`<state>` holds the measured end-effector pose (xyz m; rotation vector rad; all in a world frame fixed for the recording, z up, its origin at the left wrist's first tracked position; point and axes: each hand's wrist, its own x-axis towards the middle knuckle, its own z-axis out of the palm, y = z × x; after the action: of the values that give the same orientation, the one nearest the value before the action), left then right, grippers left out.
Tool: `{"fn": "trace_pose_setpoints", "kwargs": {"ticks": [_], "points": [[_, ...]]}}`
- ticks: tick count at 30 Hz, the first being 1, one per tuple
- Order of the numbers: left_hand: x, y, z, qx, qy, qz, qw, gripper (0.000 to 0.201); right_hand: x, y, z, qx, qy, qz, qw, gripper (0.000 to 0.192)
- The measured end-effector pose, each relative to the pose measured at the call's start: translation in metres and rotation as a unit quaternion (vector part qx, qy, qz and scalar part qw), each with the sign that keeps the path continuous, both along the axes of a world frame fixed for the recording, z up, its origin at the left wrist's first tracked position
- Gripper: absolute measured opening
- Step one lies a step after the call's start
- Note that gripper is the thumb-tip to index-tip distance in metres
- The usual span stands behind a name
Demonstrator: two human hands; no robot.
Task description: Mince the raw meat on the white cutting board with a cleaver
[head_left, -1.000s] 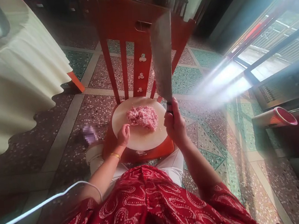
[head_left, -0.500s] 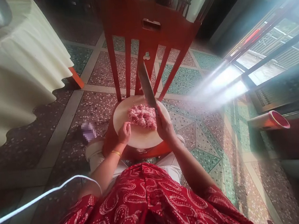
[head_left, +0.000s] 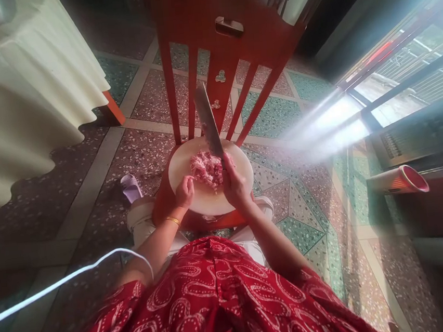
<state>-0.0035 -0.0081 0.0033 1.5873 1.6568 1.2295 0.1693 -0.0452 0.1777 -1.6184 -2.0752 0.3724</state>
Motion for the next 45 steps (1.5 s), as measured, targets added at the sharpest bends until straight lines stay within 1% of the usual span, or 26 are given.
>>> {"fn": "trace_pose_setpoints", "kwargs": {"ticks": [1,2,4,6,8,11,13,14,15,18,20,22,25,26,27,28,30,32,33,35,37,39,40,41,42,45], "points": [[0.0,0.0,0.0,-0.003,-0.004,0.003,1.0,0.024,-0.003,0.001,-0.008,-0.024,-0.021,0.007,0.999,0.054],[0.0,-0.001,0.0,-0.007,-0.008,0.008,1.0,0.023,-0.004,0.0,-0.019,-0.07,-0.051,0.015,0.996,0.055],[-0.001,-0.002,0.002,-0.015,-0.017,0.016,1.0,0.02,0.0,-0.008,-0.039,-0.185,-0.118,0.026,0.975,0.055],[-0.001,-0.003,0.004,-0.017,-0.031,0.011,0.999,0.018,0.011,-0.02,-0.047,-0.23,-0.148,0.02,0.962,0.054],[0.0,-0.005,0.005,-0.013,-0.044,0.005,0.999,0.02,0.02,-0.03,-0.039,-0.213,-0.135,0.011,0.968,0.052],[0.001,-0.007,0.005,-0.017,-0.051,0.017,0.998,0.025,0.016,-0.031,-0.016,-0.129,-0.07,0.012,0.989,0.051],[0.002,-0.007,0.006,-0.021,-0.055,0.031,0.998,0.027,0.005,-0.024,-0.013,-0.073,-0.041,0.017,0.996,0.052],[0.002,-0.007,0.007,-0.021,-0.059,0.035,0.997,0.027,-0.001,-0.02,-0.016,-0.069,-0.047,0.022,0.996,0.053],[0.002,-0.008,0.008,-0.019,-0.064,0.04,0.997,0.027,-0.004,-0.017,-0.023,-0.086,-0.066,0.028,0.994,0.053],[0.002,-0.008,0.011,-0.009,-0.067,0.046,0.997,0.026,-0.001,-0.019,-0.047,-0.197,-0.145,0.035,0.969,0.054],[0.001,-0.008,0.012,-0.006,-0.068,0.045,0.997,0.026,0.01,-0.029,-0.051,-0.235,-0.158,0.022,0.959,0.053],[0.001,-0.007,0.01,-0.006,-0.076,0.037,0.996,0.026,0.018,-0.039,-0.04,-0.222,-0.129,0.009,0.966,0.052],[0.001,-0.007,0.005,-0.011,-0.092,0.045,0.995,0.025,0.014,-0.042,-0.019,-0.135,-0.056,0.003,0.989,0.05],[0.001,-0.008,0.004,-0.014,-0.095,0.055,0.994,0.025,0.01,-0.04,-0.017,-0.107,-0.04,0.003,0.993,0.051],[0.0,-0.008,0.003,-0.017,-0.095,0.065,0.993,0.025,0.005,-0.037,-0.018,-0.095,-0.037,0.006,0.995,0.051],[-0.001,-0.01,0.003,-0.017,-0.093,0.076,0.993,0.025,0.001,-0.034,-0.023,-0.107,-0.049,0.012,0.993,0.052],[-0.003,-0.013,0.005,-0.008,-0.082,0.093,0.992,0.024,0.0,-0.033,-0.038,-0.173,-0.097,0.03,0.98,0.053],[-0.006,-0.017,0.01,-0.001,-0.071,0.1,0.992,0.023,0.009,-0.038,-0.051,-0.229,-0.13,0.04,0.964,0.055],[-0.008,-0.018,0.012,-0.001,-0.069,0.099,0.993,0.022,0.016,-0.043,-0.054,-0.237,-0.134,0.041,0.961,0.055],[-0.01,-0.021,0.016,-0.013,-0.064,0.087,0.994,0.021,0.028,-0.052,-0.049,-0.218,-0.122,0.034,0.968,0.054],[-0.01,-0.021,0.016,-0.031,-0.065,0.079,0.994,0.02,0.032,-0.056,-0.036,-0.175,-0.092,0.028,0.98,0.051],[-0.009,-0.02,0.014,-0.046,-0.071,0.08,0.993,0.022,0.025,-0.053,-0.026,-0.119,-0.057,0.025,0.991,0.051],[-0.009,-0.02,0.011,-0.049,-0.072,0.085,0.993,0.022,0.019,-0.05,-0.025,-0.103,-0.05,0.027,0.993,0.051],[-0.009,-0.019,0.009,-0.05,-0.069,0.089,0.992,0.023,0.013,-0.047,-0.026,-0.107,-0.057,0.032,0.992,0.052],[-0.009,-0.019,0.007,-0.047,-0.063,0.09,0.993,0.022,0.008,-0.044,-0.03,-0.131,-0.078,0.04,0.987,0.052],[-0.009,-0.019,0.006,-0.023,-0.043,0.094,0.994,0.02,0.007,-0.046,-0.046,-0.236,-0.17,0.056,0.955,0.055]]}}
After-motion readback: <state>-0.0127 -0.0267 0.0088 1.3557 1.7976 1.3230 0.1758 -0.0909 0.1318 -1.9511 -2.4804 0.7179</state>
